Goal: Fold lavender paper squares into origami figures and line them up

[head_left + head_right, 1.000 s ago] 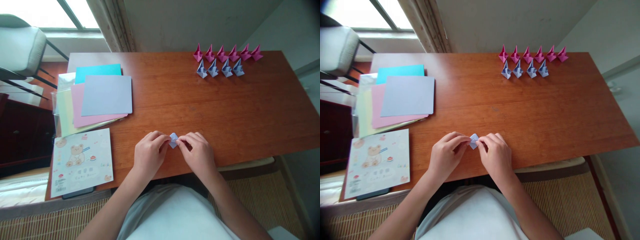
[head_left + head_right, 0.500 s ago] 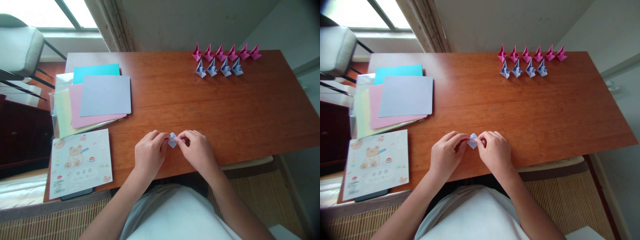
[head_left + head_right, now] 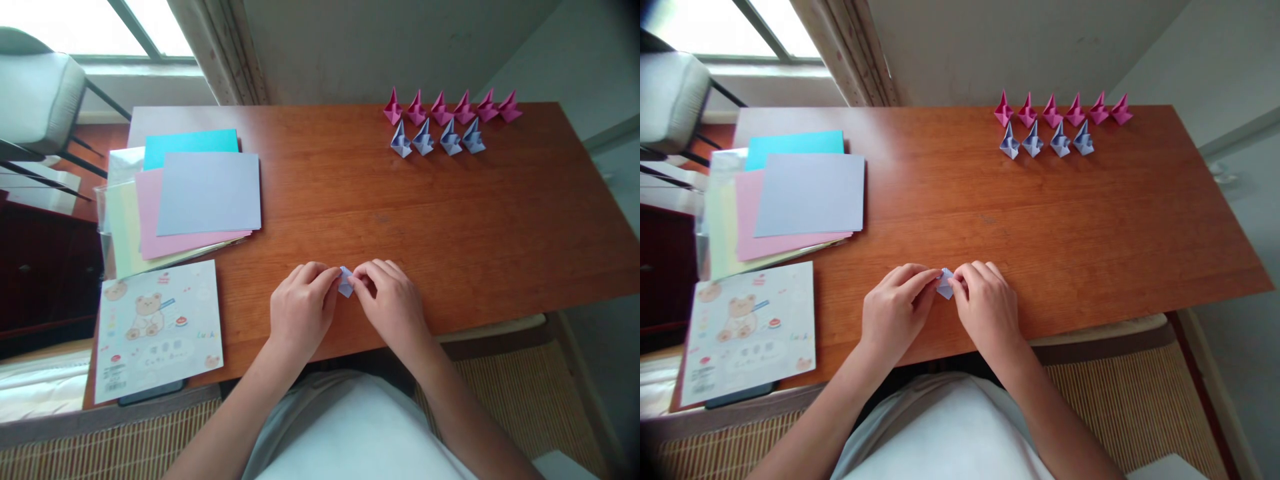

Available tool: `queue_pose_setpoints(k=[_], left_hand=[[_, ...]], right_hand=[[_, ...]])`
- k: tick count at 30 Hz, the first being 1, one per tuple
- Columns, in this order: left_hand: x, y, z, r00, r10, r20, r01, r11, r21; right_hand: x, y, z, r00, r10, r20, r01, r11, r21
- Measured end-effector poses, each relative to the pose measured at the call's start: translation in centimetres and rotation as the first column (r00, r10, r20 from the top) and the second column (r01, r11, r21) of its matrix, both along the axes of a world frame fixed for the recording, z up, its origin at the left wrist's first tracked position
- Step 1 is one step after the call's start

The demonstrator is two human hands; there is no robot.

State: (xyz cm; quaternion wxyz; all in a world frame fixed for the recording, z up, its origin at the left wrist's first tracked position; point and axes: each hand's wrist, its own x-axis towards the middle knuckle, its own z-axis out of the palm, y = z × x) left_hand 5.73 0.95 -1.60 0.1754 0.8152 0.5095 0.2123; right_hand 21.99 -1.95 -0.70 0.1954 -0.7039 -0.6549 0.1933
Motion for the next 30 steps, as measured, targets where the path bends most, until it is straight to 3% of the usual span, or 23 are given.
queue_pose_setpoints(k=[17,22,30], left_hand=[[-0.06,0.03,0.48,0.999,-0.026,-0.032,0.025,1.000,-0.013],[-0.09,0.11,0.55,0.999,-0.030,-0.046,0.029,0.999,-0.021],[-0.12,0.05,0.36,0.998,-0.016,-0.061,0.017,1.000,0.002]], right_hand=[[0.23,-0.33,-0.62,0.993,0.091,-0.073,-0.082,0.989,0.125],[0.12,0.01,-0.64,0.993,0.085,-0.086,-0.077,0.993,0.088],[-0.49,0.30,-0.15,0.999,0.027,0.038,-0.027,1.000,0.006]])
